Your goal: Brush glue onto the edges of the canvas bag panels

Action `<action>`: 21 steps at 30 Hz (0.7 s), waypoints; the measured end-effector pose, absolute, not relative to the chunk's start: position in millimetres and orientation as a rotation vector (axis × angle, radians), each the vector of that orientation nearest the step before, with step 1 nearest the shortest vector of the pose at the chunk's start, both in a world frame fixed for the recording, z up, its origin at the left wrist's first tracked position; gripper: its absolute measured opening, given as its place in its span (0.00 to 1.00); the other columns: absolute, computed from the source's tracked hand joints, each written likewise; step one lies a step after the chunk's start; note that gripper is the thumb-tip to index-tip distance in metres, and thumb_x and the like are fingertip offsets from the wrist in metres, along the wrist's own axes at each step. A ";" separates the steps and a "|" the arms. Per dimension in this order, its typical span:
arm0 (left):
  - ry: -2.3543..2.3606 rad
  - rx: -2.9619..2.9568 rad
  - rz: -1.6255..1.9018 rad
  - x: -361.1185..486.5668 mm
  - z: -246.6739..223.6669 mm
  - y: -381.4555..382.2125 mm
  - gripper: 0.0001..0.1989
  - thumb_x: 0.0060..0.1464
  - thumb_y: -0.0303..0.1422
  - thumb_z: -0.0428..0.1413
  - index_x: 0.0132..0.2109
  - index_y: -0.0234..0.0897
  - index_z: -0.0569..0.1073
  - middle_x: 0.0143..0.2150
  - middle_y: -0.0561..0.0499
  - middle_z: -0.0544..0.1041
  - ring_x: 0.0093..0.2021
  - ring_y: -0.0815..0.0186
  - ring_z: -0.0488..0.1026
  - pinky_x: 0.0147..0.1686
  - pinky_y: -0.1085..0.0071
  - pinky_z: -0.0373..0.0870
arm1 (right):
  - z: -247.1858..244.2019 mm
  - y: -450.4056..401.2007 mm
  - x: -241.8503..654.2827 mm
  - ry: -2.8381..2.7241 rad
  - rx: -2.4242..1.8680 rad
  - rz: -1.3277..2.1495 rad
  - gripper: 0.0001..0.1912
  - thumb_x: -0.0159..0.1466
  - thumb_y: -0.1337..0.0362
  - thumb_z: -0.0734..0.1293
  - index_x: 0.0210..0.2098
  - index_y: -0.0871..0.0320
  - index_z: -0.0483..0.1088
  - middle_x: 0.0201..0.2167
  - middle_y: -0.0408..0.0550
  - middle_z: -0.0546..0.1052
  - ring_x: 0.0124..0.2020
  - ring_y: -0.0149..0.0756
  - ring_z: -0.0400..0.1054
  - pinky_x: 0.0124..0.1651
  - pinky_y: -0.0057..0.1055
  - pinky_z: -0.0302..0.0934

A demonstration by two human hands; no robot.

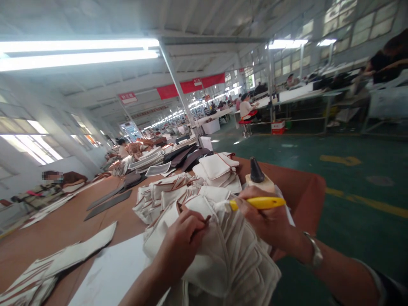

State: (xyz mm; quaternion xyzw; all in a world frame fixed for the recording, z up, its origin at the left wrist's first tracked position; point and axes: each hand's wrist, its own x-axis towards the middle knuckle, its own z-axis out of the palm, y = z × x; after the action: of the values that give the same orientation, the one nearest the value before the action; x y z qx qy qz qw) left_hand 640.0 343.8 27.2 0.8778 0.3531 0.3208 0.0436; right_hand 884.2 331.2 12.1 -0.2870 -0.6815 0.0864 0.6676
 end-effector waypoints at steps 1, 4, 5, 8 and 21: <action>1.014 2.794 1.009 641.6 25.8 338.3 0.08 0.62 0.25 0.54 0.34 0.37 0.74 0.39 0.48 0.78 0.39 0.66 0.75 0.39 0.72 0.73 | 12.7 330.7 887.8 -1.495 -0.688 0.189 0.05 0.68 0.69 0.65 0.34 0.58 0.70 0.27 0.44 0.72 0.26 0.29 0.65 0.30 0.27 0.59; 0.901 2.982 1.034 644.1 19.9 323.9 0.09 0.65 0.25 0.51 0.40 0.38 0.75 0.41 0.48 0.79 0.43 0.66 0.76 0.43 0.73 0.76 | 17.4 325.5 894.6 -1.410 -0.694 0.308 0.06 0.68 0.67 0.66 0.34 0.57 0.71 0.27 0.43 0.71 0.25 0.29 0.64 0.28 0.27 0.58; 0.897 2.986 1.039 644.1 17.8 320.3 0.09 0.66 0.25 0.50 0.43 0.38 0.75 0.42 0.47 0.79 0.44 0.66 0.76 0.44 0.74 0.77 | 19.5 322.8 894.7 -1.406 -0.665 0.371 0.06 0.68 0.66 0.66 0.33 0.57 0.70 0.27 0.43 0.70 0.25 0.29 0.63 0.27 0.27 0.57; 0.903 2.957 1.072 641.2 12.1 313.8 0.09 0.66 0.25 0.51 0.49 0.37 0.74 0.45 0.46 0.79 0.47 0.66 0.77 0.47 0.76 0.77 | 26.5 314.3 892.6 -1.467 -0.585 0.570 0.07 0.69 0.66 0.65 0.32 0.58 0.69 0.24 0.41 0.67 0.22 0.27 0.58 0.24 0.24 0.55; 0.830 3.219 1.073 635.5 21.9 309.2 0.09 0.67 0.25 0.51 0.44 0.36 0.76 0.41 0.48 0.80 0.46 0.65 0.77 0.46 0.73 0.76 | 33.8 301.9 895.9 -1.495 -0.550 0.936 0.09 0.67 0.65 0.67 0.30 0.60 0.69 0.21 0.40 0.65 0.18 0.24 0.56 0.19 0.22 0.51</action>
State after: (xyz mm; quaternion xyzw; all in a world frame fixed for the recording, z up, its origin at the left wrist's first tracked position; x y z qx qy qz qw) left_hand 635.5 309.2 21.9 0.9073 0.2340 0.3025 -0.1749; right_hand 895.9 301.9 33.8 -0.2377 -0.6455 0.4042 0.6028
